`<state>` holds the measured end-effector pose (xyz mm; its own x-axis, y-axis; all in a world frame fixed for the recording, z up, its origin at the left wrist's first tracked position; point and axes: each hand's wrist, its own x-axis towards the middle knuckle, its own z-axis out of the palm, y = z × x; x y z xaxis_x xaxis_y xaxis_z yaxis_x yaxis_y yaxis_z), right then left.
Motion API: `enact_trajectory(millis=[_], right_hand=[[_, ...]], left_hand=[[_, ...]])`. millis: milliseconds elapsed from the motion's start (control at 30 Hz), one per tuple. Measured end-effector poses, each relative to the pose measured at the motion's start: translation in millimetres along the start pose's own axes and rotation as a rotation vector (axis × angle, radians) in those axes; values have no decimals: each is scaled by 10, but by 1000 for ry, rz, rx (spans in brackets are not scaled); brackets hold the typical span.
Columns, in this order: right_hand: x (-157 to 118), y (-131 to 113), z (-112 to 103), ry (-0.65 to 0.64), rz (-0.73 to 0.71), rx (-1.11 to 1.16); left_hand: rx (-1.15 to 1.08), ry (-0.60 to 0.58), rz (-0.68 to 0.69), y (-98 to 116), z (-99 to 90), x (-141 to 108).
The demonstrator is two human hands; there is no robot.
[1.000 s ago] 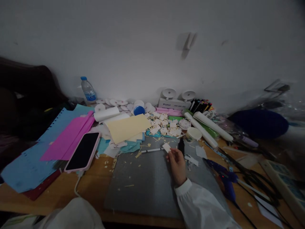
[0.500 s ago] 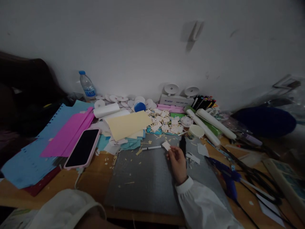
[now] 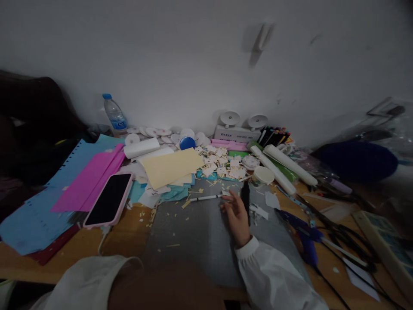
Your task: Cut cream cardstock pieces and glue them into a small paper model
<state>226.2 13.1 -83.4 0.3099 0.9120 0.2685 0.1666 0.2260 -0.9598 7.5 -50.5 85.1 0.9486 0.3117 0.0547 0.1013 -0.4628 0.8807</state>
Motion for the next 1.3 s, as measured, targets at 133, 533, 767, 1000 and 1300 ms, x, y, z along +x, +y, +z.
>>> enact_trajectory(millis=[133,533,767,1000,1300], right_hand=[[-67,-139,-30,-74,-95,-128],[-339,-394,-769,-48,-330,-578],[-419,-346,-649,-171,-426,-623],[-474,-198,-538,-103,-446,-550],[-466,-186,-545,-36,-376,-516]], left_hand=[[76,274,-257,-317,-106,18],[410,694,-485,-1005,-573,-435],[896,757,-492,-1526,-1048,-448],[715,858,-511,-1692,-1403,-612],[476,1189,-647,-1732,-1356,-516]])
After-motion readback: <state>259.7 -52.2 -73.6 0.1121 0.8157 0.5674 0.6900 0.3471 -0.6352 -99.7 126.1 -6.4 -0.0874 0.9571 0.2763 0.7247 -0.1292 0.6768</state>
